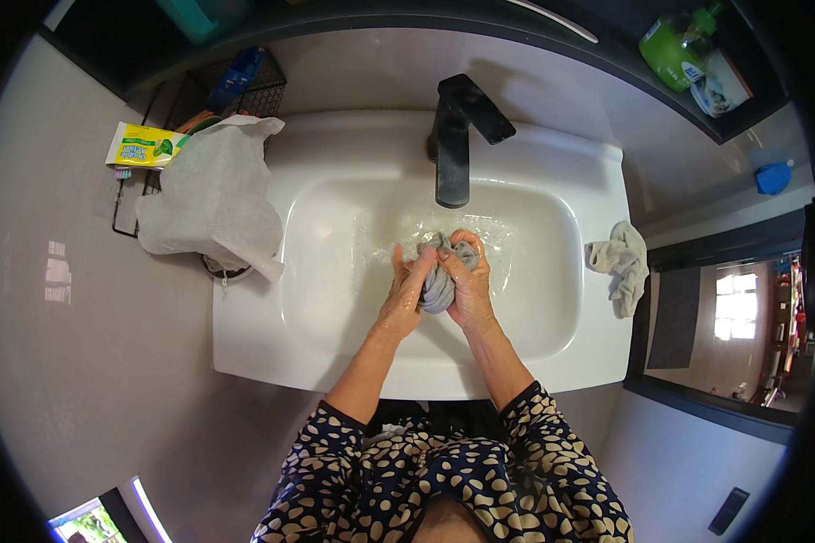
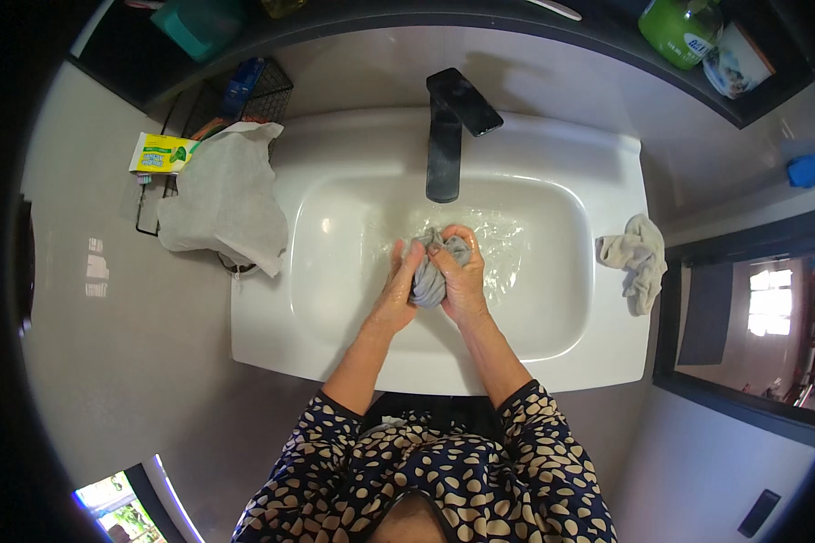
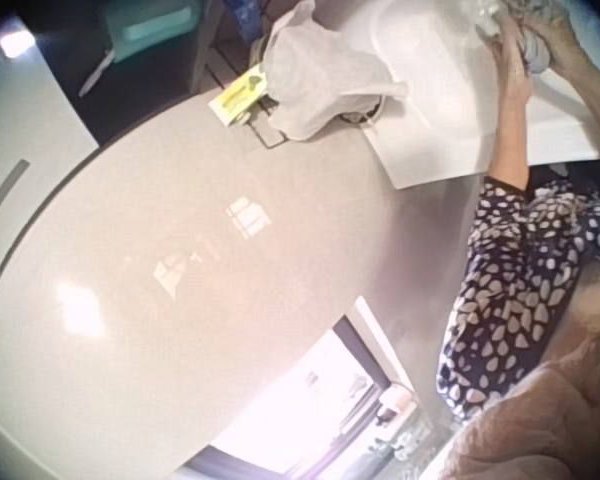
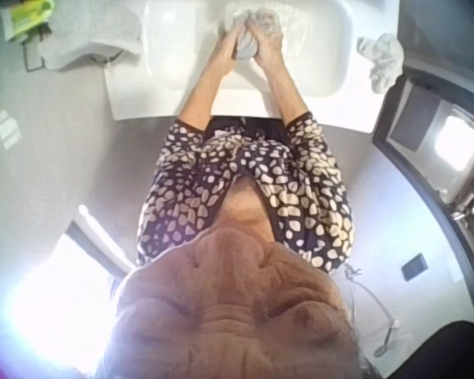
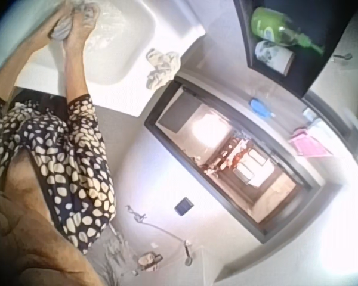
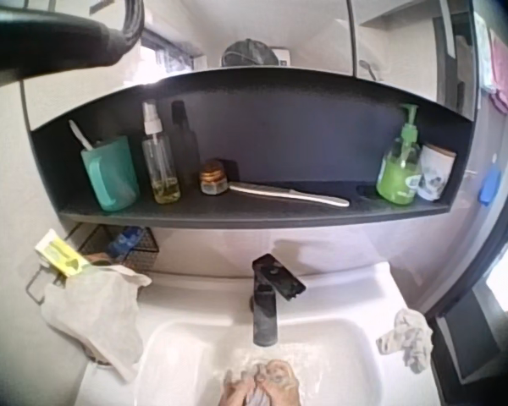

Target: The person wipes a bathroom wall with a cloth, then rinses and wrings the cloth in a sink. They continue wiping the wall and window sill, repeatedly rinsing and wringing the cloth to clean the surfaces.

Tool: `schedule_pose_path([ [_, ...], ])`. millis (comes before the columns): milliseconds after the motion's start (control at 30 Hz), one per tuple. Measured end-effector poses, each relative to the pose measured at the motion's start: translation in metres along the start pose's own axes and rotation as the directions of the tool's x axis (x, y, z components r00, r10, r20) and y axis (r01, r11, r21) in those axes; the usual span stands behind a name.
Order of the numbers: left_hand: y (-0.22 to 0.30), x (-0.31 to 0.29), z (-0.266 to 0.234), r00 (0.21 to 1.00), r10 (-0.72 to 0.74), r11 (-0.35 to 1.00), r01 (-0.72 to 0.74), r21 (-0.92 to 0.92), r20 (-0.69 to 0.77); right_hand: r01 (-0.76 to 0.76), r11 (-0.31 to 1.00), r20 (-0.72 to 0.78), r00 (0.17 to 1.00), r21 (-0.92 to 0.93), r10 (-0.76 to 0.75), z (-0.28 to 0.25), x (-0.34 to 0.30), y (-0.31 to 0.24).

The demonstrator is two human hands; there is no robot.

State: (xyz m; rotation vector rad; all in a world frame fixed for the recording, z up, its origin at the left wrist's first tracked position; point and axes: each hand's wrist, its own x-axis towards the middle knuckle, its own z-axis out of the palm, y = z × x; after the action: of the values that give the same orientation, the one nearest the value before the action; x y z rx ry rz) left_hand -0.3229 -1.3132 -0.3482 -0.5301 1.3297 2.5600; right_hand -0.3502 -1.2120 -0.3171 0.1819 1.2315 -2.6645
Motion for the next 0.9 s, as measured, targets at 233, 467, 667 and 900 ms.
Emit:
schedule_pose_path([
  [233,0.043,-0.014,0.007,0.830,-0.440,0.897,0.386,0.216,0.343,-0.001,0.949,0.389,0.912,-0.316,0.130,-0.004,0.009,-0.028],
  [467,0.045,-0.014,0.013,0.804,-0.471,0.877,0.383,0.290,0.364,0.140,0.707,0.460,0.841,-0.693,0.284,0.004,0.022,-0.043],
  [667,0.036,-0.009,0.017,0.884,-0.403,0.838,0.253,0.483,0.235,0.121,0.673,0.316,0.932,-0.730,0.176,-0.005,0.039,-0.030],
  [900,-0.015,0.012,0.017,0.974,0.226,0.445,-0.111,0.889,0.009,0.338,0.296,0.332,0.941,-0.893,-0.073,-0.023,0.053,0.008],
])
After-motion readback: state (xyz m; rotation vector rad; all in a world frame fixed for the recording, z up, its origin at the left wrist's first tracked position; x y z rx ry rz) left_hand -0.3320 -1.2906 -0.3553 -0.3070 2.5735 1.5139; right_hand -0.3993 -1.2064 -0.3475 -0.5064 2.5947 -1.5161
